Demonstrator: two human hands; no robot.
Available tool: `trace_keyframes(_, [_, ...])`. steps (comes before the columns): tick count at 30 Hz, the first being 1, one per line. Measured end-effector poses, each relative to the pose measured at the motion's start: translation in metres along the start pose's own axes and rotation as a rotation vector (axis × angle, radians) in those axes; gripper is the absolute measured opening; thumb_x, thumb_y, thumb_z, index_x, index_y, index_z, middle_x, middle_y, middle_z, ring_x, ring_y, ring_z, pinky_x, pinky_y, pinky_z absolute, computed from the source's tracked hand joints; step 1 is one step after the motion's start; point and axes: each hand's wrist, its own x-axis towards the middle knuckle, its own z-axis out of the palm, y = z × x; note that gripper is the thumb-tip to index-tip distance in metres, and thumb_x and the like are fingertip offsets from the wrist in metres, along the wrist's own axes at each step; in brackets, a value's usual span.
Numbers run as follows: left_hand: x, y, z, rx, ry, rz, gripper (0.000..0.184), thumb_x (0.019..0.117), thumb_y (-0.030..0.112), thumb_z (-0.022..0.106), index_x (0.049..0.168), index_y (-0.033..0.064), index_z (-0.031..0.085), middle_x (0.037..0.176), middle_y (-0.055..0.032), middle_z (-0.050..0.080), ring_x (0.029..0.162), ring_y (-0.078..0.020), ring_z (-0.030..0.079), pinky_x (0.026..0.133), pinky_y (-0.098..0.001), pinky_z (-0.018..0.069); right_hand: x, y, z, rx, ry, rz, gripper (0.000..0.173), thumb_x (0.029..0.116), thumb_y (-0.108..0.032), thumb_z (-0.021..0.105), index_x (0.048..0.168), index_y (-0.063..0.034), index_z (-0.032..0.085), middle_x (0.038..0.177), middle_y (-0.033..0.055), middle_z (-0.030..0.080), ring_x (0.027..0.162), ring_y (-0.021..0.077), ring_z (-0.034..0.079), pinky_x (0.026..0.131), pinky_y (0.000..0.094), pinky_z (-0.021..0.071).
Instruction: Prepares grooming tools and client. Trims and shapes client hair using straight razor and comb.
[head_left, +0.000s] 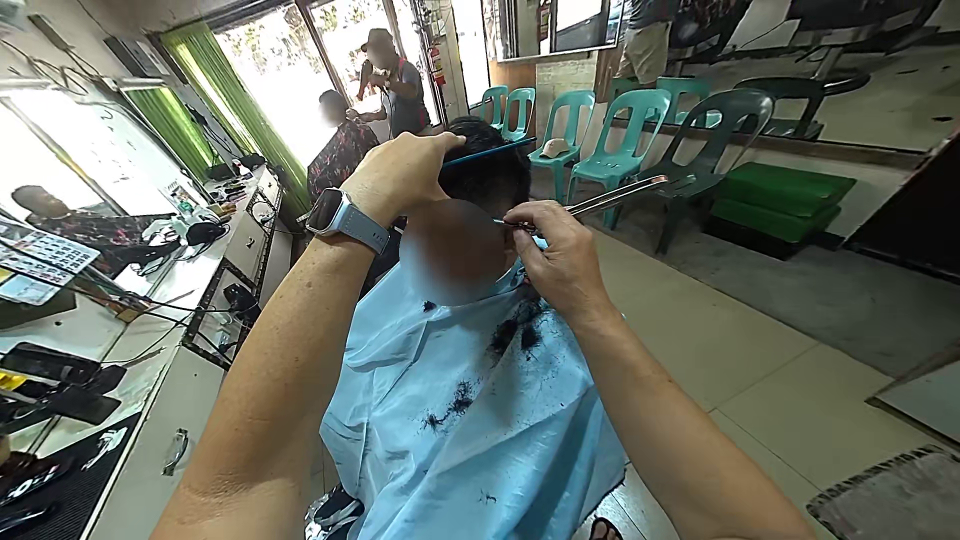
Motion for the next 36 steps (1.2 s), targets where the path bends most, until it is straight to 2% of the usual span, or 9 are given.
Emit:
trace_keyframes(7, [-0.001, 0.001, 0.001, -0.005, -0.010, -0.024, 0.098, 0.0708, 0.056, 0.087, 0.155, 0.0311, 0.043, 0.121, -0.0162, 0.070, 0.108, -0.0400, 0.067, 0.087, -0.0685, 0.0510, 0.000, 0.003, 0.011, -0.055, -0.028, -0.010, 0.020, 0.1016, -0.011, 0.056, 0.113, -0.0094, 0.073, 0.122, 0.0068, 0.071, 0.121, 0.0182, 0.063, 0.106, 0.0386, 0.0490])
trace_keyframes(13, [-0.001, 0.002, 0.001, -0.009, -0.015, -0.037, 0.098, 0.0705, 0.055, 0.087, 0.155, 0.0319, 0.043, 0.120, -0.0160, 0.070, 0.106, -0.0398, 0.068, 0.086, -0.0682, 0.0512, -0.002, -0.004, 0.017, -0.106, -0.016, -0.002, 0.020, 0.1011, -0.011, 0.057, 0.112, -0.0113, 0.074, 0.123, 0.0076, 0.069, 0.122, 0.0205, 0.062, 0.104, 0.0418, 0.0488])
trace_keyframes(26, [-0.002, 0.003, 0.001, 0.007, -0.006, -0.059, 0.098, 0.0696, 0.056, 0.087, 0.154, 0.0332, 0.043, 0.115, -0.0181, 0.071, 0.102, -0.0418, 0.068, 0.082, -0.0685, 0.0519, -0.003, -0.008, 0.023, -0.142, 0.001, 0.018, 0.021, 0.1017, -0.011, 0.056, 0.112, -0.0121, 0.074, 0.121, 0.0080, 0.069, 0.120, 0.0206, 0.062, 0.101, 0.0402, 0.0499])
trace_keyframes(36, [-0.004, 0.005, -0.001, 0.038, -0.004, -0.060, 0.095, 0.0714, 0.058, 0.085, 0.153, 0.0317, 0.045, 0.114, -0.0189, 0.070, 0.100, -0.0426, 0.068, 0.081, -0.0681, 0.0521, -0.002, -0.010, 0.025, -0.182, -0.019, 0.011, 0.020, 0.1005, -0.011, 0.058, 0.111, -0.0115, 0.074, 0.122, 0.0101, 0.068, 0.118, 0.0237, 0.063, 0.099, 0.0433, 0.0509])
